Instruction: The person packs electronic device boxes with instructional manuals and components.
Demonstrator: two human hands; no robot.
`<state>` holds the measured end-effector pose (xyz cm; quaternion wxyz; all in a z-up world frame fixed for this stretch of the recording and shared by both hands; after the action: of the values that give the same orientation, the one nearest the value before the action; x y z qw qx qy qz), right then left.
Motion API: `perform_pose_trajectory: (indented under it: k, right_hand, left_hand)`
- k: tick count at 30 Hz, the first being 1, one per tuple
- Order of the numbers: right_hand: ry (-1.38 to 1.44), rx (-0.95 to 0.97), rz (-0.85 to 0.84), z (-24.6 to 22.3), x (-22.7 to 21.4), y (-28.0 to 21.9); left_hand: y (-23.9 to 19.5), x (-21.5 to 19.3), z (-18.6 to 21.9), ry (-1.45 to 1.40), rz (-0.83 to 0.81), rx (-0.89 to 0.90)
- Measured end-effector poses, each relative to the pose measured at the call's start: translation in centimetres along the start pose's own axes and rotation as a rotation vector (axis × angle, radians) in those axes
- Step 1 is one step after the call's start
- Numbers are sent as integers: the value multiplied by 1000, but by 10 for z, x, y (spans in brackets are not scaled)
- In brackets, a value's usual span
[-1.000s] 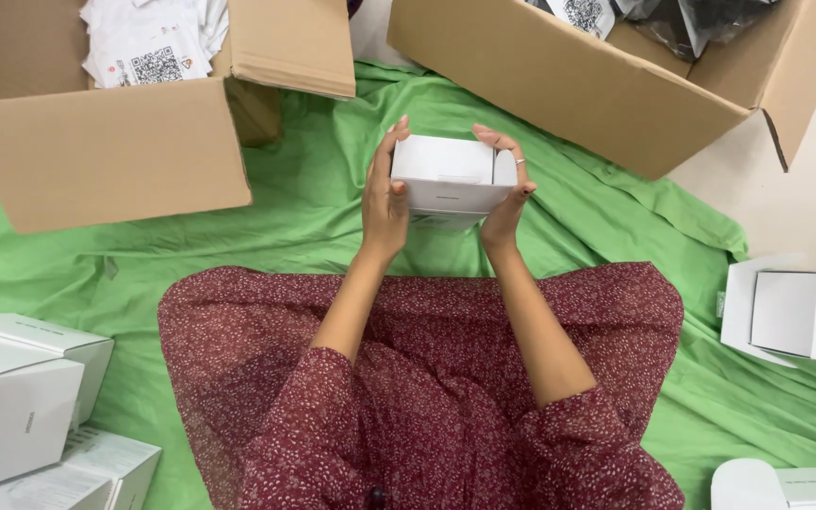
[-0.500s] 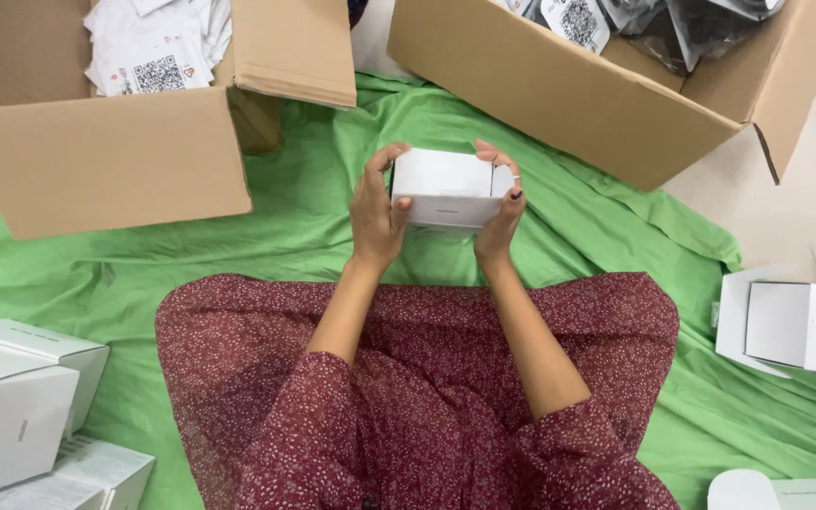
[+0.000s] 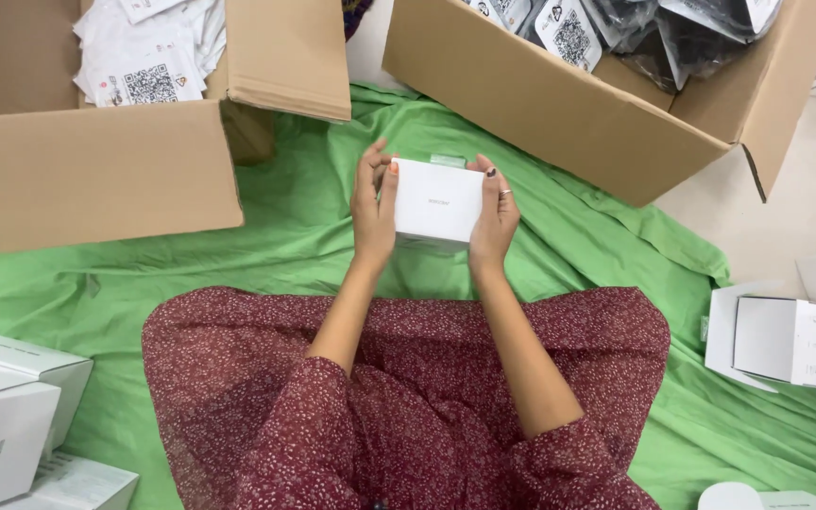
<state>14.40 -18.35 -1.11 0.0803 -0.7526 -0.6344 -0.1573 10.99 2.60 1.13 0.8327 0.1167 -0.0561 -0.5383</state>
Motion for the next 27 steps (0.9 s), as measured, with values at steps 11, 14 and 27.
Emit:
perform_pose_trajectory:
  k: [11, 14, 27]
  right_hand:
    - [-64, -16, -18, 4, -4, 10]
    - [-225, -86, -39, 0, -3, 10]
    - [-870, -576, -418, -85, 76, -20]
  left_hand:
    - [-3, 10, 77, 649, 18, 363]
    - [-11, 35, 78, 841, -157, 660]
    - [24, 43, 30, 714, -237, 275]
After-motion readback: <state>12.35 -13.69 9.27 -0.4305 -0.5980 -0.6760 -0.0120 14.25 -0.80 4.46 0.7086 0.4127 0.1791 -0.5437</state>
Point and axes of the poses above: each hand's wrist, its own y-axis towards the middle knuckle, its own x-axis out of the palm, z = x × y, the point moved 9 cm from there along y, towards the middle knuckle, and after that the axes turned 3 degrees about y, right-handed, at the moved point
